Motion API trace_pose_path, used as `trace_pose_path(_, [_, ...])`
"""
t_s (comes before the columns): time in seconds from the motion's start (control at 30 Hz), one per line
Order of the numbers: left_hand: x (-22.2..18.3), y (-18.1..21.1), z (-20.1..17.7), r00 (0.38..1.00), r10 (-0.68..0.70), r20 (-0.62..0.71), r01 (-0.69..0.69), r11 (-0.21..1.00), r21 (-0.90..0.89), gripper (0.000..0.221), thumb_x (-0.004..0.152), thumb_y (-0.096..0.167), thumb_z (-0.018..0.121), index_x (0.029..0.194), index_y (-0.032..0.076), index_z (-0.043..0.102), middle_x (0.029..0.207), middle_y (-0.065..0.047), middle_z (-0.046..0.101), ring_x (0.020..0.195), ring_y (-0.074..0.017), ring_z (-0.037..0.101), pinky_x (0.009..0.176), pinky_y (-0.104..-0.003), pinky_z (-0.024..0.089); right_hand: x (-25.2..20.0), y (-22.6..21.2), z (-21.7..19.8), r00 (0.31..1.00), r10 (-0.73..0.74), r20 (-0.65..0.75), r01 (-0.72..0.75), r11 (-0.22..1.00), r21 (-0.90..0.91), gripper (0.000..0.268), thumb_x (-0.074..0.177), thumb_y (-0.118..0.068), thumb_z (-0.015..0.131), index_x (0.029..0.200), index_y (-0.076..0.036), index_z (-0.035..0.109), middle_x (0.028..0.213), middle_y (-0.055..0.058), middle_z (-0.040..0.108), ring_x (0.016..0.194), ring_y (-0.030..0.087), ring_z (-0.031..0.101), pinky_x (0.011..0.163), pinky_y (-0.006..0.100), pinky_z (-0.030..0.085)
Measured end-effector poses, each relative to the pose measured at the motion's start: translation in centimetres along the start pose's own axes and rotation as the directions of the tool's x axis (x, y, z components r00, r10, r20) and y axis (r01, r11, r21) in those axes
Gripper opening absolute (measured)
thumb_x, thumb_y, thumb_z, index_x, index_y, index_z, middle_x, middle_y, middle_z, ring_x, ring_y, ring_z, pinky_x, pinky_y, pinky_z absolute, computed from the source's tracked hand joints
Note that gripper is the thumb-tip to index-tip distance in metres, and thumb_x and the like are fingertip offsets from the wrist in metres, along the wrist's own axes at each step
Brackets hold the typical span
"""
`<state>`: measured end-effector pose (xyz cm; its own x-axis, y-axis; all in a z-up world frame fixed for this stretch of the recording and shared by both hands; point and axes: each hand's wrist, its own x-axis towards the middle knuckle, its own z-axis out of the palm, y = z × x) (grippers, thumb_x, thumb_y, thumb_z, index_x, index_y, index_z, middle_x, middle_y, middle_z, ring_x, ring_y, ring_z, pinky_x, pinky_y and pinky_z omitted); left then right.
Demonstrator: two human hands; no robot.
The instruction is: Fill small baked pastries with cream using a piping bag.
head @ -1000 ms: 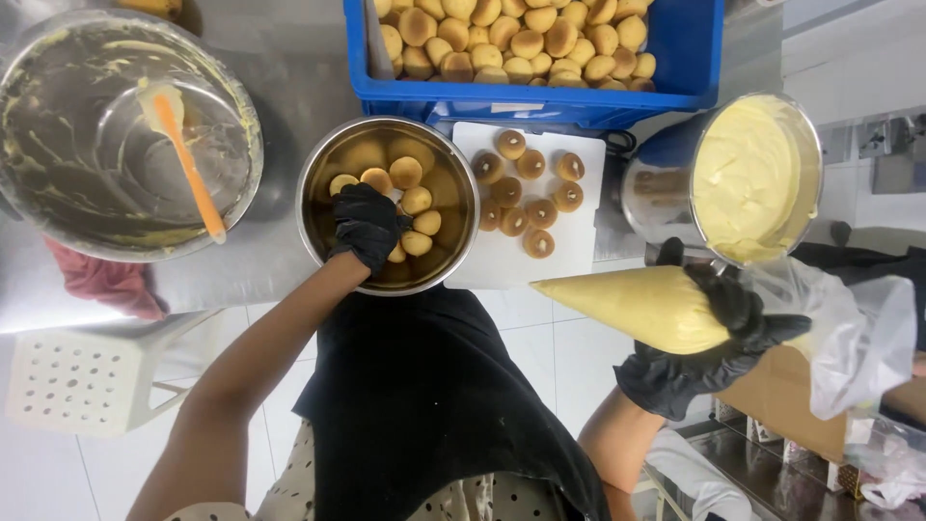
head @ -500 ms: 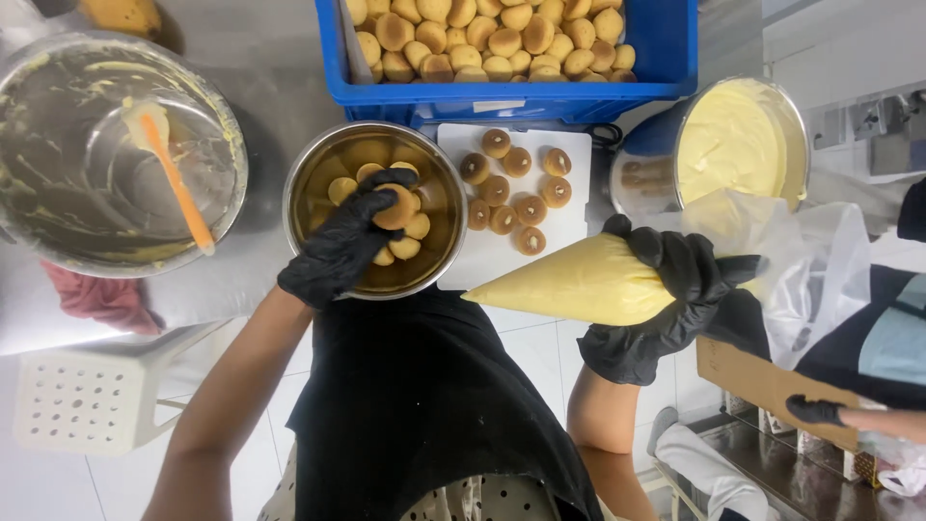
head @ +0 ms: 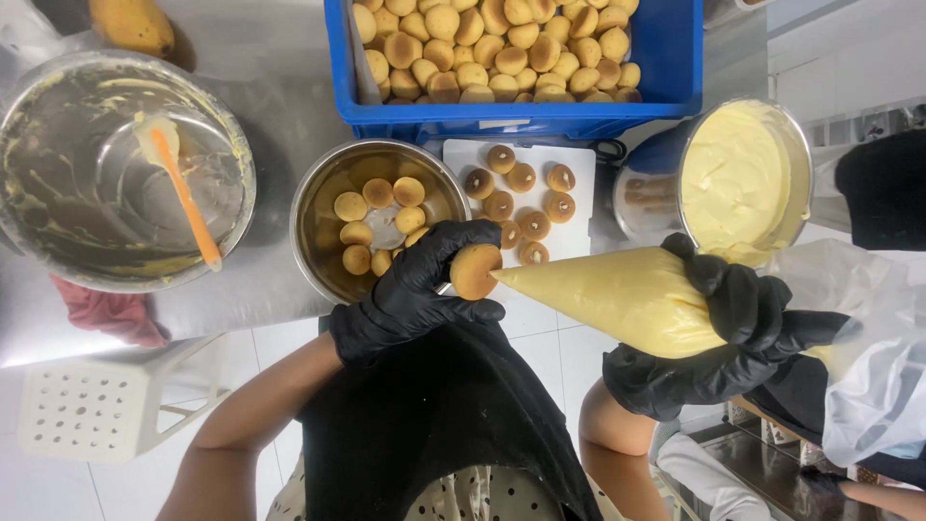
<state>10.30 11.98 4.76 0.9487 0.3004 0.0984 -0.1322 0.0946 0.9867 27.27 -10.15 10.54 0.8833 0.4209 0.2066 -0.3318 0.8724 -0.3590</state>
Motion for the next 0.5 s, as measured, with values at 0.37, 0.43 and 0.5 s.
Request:
trace_pose_path(0.37, [0.9, -0.7, 1.1, 0.987, 0.132, -0.092, -0.123, 0.988, 0.099, 0.073, 0.078, 0.012, 0.093, 0.139, 0.005, 0.054, 0.143, -0.012, 0.060, 0.132, -0.0244, 0.060, 0.112, -0.037, 0.051, 2.1, -0.3, 1.1, 0.996, 0.079, -0.029, -0.083, 0.980, -0.179, 0.063, 0.111, -0.058, 0.040, 0.064, -0.017, 0.047, 0.061, -0.006, 0.044, 0.065, 0.010, 0.049, 0.104, 0.041, 0.040])
trace_pose_path(0.43, [0.9, -0.8, 1.3, 0.997, 0.064, -0.047, -0.062, 0.998, 0.029, 0.074, 0.080, 0.009, 0.090, 0.144, 0.004, 0.052, 0.148, -0.013, 0.060, 0.136, -0.0254, 0.058, 0.115, -0.038, 0.050, 2.3, -0.2, 1.0, 0.996, 0.077, -0.054, -0.086, 0.979, -0.187, 0.063, 0.112, -0.057, 0.039, 0.064, -0.017, 0.047, 0.061, -0.006, 0.043, 0.064, 0.011, 0.048, 0.103, 0.042, 0.040])
trace_pose_path(0.5, [0.4, -2.2, 1.7, 0.964, 0.249, -0.090, -0.245, 0.968, 0.058, 0.069, 0.088, 0.010, 0.088, 0.145, 0.007, 0.049, 0.153, -0.009, 0.058, 0.143, -0.0235, 0.057, 0.121, -0.037, 0.050, 2.4, -0.3, 0.5, 0.997, 0.079, -0.026, -0.082, 0.978, -0.191, 0.063, 0.112, -0.056, 0.038, 0.064, -0.017, 0.047, 0.060, -0.005, 0.041, 0.062, 0.012, 0.046, 0.097, 0.040, 0.041])
